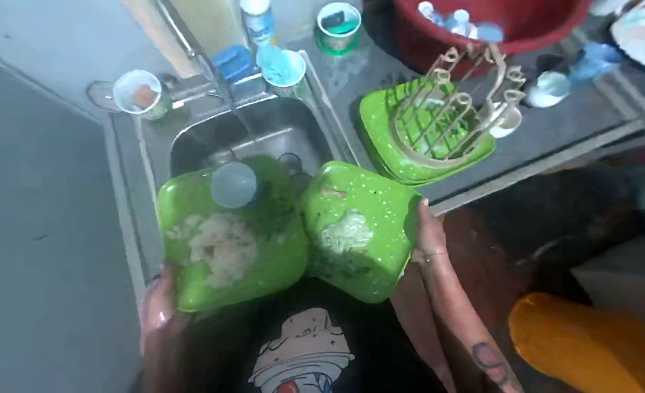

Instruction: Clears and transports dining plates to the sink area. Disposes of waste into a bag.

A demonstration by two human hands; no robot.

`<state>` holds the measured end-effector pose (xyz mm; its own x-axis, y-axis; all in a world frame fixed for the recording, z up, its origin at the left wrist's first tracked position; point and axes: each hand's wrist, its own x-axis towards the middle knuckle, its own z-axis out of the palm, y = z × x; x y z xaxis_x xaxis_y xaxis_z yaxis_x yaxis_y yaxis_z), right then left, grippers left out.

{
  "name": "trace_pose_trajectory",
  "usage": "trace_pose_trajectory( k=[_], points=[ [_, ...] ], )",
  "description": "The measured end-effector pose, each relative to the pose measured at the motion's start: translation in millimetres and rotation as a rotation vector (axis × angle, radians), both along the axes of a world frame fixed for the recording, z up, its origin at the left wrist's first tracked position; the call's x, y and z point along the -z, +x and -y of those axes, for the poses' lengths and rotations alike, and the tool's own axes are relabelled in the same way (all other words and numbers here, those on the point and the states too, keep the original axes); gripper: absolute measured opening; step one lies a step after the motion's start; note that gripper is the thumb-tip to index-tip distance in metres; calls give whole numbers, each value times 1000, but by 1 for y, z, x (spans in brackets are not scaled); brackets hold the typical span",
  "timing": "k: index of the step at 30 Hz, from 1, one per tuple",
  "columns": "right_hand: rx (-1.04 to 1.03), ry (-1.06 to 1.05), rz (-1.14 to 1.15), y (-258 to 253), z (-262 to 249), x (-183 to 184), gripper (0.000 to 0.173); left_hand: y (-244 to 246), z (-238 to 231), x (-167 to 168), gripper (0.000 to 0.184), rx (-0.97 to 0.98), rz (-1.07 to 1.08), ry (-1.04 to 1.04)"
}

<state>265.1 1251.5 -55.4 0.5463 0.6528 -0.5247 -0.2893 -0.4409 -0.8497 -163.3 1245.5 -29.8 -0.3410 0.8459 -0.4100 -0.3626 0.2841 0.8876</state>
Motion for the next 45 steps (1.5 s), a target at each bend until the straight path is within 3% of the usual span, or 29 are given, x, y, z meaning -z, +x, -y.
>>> trace_pose_trajectory(
  k=[3,10,14,18,23,28,33,35,37,39,41,45],
  points=[
    [23,-45,20,15,22,-4,64,19,-13,-8,38,64,194,-29],
    [209,-154,327,59,109,-32,59,21,-25,2,36,173,25,-130],
    [395,-12,313,60,146,-38,48,25,-22,11,35,247,12,-168],
    [402,-36,321,47,149,-44,48,32,-10,17,37,228,45,-185],
    [159,-109,243,28,104,-28,58,9,9,8,30,24,-157,-153],
    [-34,-66,44,14,42,17,61,-8,37,-18,34,-11,-10,72],
    [-562,-265,610,26,1,21,52,-3,66,-7,40,-67,60,148],
    [-668,-306,761,32,0,17,56,-2,76,10,37,-19,30,236],
    [-742,-346,889,36,-5,7,58,6,85,16,49,62,-53,321],
    [-804,-336,1000,37,-11,-4,59,31,95,4,36,-45,-47,256],
    [-841,-299,958,43,-20,-6,57,44,104,0,33,-219,62,151],
    [-815,-147,582,56,-36,7,38,60,116,-3,38,-327,89,35]
  ],
)
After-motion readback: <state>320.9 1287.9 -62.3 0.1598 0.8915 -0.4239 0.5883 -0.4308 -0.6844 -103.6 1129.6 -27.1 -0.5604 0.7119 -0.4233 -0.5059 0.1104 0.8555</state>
